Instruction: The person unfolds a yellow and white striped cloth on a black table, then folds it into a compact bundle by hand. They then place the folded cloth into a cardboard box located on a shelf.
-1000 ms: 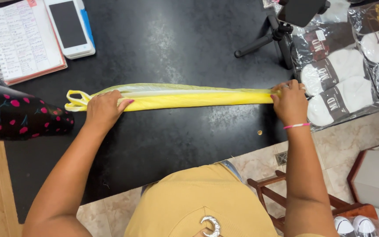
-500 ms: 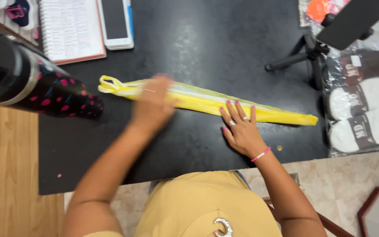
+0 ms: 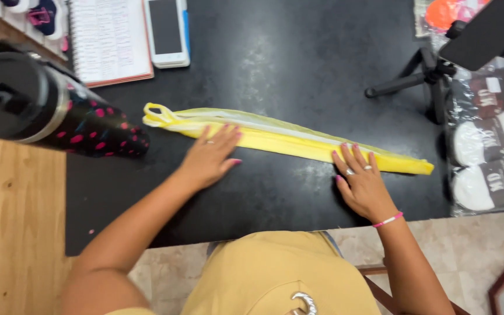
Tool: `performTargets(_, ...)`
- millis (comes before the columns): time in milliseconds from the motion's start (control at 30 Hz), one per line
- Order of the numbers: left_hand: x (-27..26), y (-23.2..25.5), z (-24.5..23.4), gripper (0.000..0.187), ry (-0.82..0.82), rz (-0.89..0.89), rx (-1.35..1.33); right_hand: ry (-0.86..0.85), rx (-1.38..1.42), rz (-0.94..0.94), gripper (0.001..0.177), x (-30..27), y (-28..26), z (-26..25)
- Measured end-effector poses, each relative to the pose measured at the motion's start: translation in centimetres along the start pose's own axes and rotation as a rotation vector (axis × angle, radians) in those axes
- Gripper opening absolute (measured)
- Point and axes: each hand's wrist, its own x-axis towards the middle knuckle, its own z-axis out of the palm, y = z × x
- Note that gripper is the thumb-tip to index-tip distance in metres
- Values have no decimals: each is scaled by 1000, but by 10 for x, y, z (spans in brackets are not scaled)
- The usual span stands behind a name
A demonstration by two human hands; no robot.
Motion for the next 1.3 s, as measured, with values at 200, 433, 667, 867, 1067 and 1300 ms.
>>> performTargets(200,-17,-41,3,40,271,109,99,46,-49,136,58,-47,49,-13)
performTargets(433,-15,-39,-30,44,364,90,386,164,78,25,55,-68,86,-19)
performTargets(667,-7,-42,-34,24,443,40,197,429,164,36,28,-73,102,-22)
performTargets(867,3,-54,-26,5,520,28,4,508,36,155,18,-72,114,-11)
performTargets(1067,19,-65,-18,22,507,-57,44,544,168,184,15,-60,135,8)
performTargets(1300,41,-85,1,30,409,-214,143,462,320,420,19,-36,146,7)
